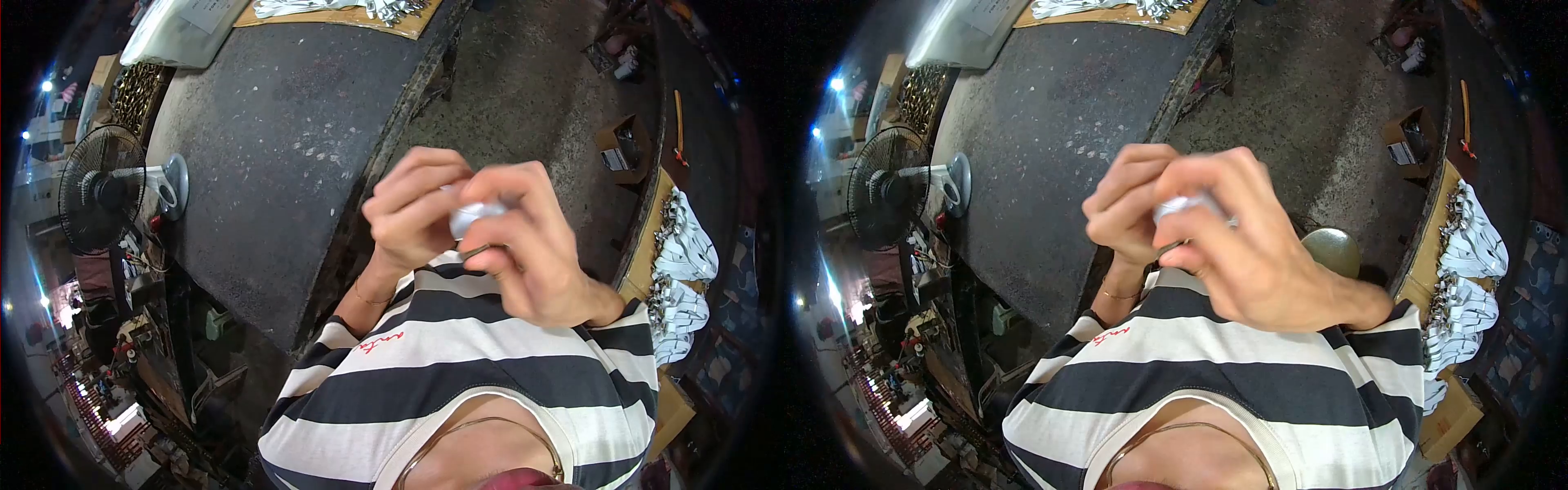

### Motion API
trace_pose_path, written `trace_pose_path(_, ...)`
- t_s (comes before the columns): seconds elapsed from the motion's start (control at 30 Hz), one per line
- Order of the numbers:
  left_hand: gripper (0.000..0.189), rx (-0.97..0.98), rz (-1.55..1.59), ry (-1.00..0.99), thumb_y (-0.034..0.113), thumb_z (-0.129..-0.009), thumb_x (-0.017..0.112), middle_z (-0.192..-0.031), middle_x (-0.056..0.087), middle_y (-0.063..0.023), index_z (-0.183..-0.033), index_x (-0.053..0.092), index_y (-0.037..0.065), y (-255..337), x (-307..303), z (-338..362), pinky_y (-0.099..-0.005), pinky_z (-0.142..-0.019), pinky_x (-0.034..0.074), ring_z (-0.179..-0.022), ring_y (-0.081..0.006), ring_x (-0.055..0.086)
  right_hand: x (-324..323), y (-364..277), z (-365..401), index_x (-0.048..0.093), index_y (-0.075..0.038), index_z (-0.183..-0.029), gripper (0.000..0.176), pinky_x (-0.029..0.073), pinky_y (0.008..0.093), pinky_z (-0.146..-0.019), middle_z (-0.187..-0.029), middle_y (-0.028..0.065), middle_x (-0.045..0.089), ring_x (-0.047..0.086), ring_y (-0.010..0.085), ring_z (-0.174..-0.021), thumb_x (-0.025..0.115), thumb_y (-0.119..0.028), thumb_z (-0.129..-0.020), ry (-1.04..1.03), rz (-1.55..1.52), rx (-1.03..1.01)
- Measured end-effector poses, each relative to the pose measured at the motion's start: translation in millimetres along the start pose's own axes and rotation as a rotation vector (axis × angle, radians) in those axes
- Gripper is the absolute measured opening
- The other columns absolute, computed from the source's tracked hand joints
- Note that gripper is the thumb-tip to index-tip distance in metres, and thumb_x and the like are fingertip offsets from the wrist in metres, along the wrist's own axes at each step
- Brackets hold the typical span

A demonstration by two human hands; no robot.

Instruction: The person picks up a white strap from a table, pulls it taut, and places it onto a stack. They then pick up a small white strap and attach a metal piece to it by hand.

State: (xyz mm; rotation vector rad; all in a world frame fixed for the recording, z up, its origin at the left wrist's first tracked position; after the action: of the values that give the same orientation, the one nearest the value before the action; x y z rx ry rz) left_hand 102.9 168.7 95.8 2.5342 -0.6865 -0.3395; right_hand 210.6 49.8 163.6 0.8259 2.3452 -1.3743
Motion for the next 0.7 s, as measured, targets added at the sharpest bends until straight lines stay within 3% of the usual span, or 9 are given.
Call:
trace_pose_path(0.07,0.026,-0.069,0.024,0.136,0.008,-0.069,0.080,-0.085,0.066,-0.0122,-0.091,0.073,-0.001,-7.2,-4.5,2.3,-0.0360,-0.062,0.052,-0.072,-0.0277,0.064,4.8,14.6,7.3,0.059,-0.001,-0.094,0.013,0.046,0.0369,-0.082,-0.116,0.0172,0.052,0.054,0.0281,-0.096,0.065,-0.012,-0.091,0.313,-0.186,0.138)
trace_pose_path(0.13,0.024,0.083,-0.141,0.128,0.005,-0.070,0.078,-0.085,0.065,-0.0119,-0.094,0.074,0.002,-9.1,-10.2,-2.8,-0.0331,-0.062,0.050,-0.072,-0.0250,0.062,3.6,19.5,9.6,0.057,-0.001,-0.098,0.017,0.046,0.0293,-0.077,-0.108,0.0122,0.056,0.055,0.0177,-0.090,0.058,-0.018,-0.098,0.333,-0.093,0.172)
trace_pose_path(0.2,0.025,-0.020,-0.212,0.082,0.003,-0.071,0.077,-0.087,0.065,-0.0119,-0.097,0.074,0.002,1.8,-16.7,2.3,-0.0322,-0.063,0.049,-0.075,-0.0237,0.062,9.4,13.5,15.2,0.056,-0.001,-0.104,0.017,0.042,0.0220,-0.071,-0.096,0.0054,0.058,0.052,0.0081,-0.082,0.057,-0.018,-0.100,0.196,-0.502,0.579)
trace_pose_path(0.27,0.027,-0.114,-0.266,0.035,0.001,-0.072,0.076,-0.089,0.065,-0.0119,-0.099,0.074,0.002,2.0,-22.4,0.6,-0.0314,-0.065,0.049,-0.078,-0.0223,0.062,11.8,19.5,12.8,0.054,-0.002,-0.109,0.019,0.039,0.0178,-0.067,-0.088,-0.0007,0.057,0.048,0.0020,-0.077,0.056,-0.019,-0.101,0.279,-0.500,0.484)
trace_pose_path(0.33,0.033,-0.416,0.008,-0.359,-0.004,-0.071,0.074,-0.096,0.064,-0.0130,-0.104,0.074,0.002,-2.4,-28.5,-5.1,-0.0294,-0.066,0.047,-0.087,-0.0222,0.062,7.0,23.2,10.6,0.054,-0.002,-0.108,0.018,0.039,0.0175,-0.067,-0.091,0.0001,0.057,0.048,0.0025,-0.077,0.057,-0.018,-0.100,0.445,-0.634,0.417)
trace_pose_path(0.43,0.037,-0.573,0.344,-0.387,0.017,-0.080,0.069,-0.105,0.061,-0.0188,-0.110,0.069,-0.006,0.6,-28.3,-11.7,-0.0348,-0.079,0.047,-0.095,-0.0265,0.062,6.5,28.1,12.4,0.053,-0.001,-0.110,0.021,0.039,0.0177,-0.068,-0.093,0.0017,0.058,0.048,0.0033,-0.077,0.058,-0.019,-0.100,0.479,-0.630,0.334)
trace_pose_path(0.5,0.060,-0.636,0.448,-0.405,0.038,-0.084,0.058,-0.112,0.058,-0.0223,-0.118,0.062,-0.012,6.4,-25.0,-13.7,-0.0405,-0.092,0.044,-0.101,-0.0312,0.060,8.6,29.5,14.9,0.052,0.001,-0.111,0.023,0.040,0.0207,-0.070,-0.097,0.0074,0.058,0.048,0.0070,-0.080,0.056,-0.020,-0.101,0.491,-0.580,0.233)
trace_pose_path(0.63,0.043,-0.459,0.043,-0.191,-0.012,-0.070,0.065,-0.119,0.059,-0.0196,-0.112,0.065,-0.003,15.4,-1.3,-14.0,-0.0319,-0.083,0.050,-0.101,-0.0269,0.064,23.1,37.0,16.9,0.049,0.002,-0.110,0.023,0.040,0.0249,-0.073,-0.099,0.0152,0.057,0.048,0.0134,-0.084,0.054,-0.019,-0.101,0.457,-0.474,-0.014)
trace_pose_path(0.7,0.038,-0.391,-0.042,-0.133,-0.010,-0.071,0.066,-0.117,0.061,-0.0191,-0.108,0.067,-0.004,14.8,0.7,-12.8,-0.0313,-0.080,0.051,-0.095,-0.0263,0.066,28.9,36.3,20.8,0.050,0.002,-0.108,0.021,0.039,0.0258,-0.068,-0.098,0.0148,0.058,0.047,0.0135,-0.078,0.056,-0.017,-0.100,0.419,-0.435,-0.018)
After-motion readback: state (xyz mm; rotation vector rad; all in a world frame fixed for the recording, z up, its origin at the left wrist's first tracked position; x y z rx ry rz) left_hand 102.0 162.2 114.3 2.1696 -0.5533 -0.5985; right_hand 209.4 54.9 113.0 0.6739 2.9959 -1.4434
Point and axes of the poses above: each hand's wrist, its own z-axis away from the middle knuckle, its own x-axis out of the palm, y = z × x, the point moved 1 cm from there along -z, towards the middle knuckle
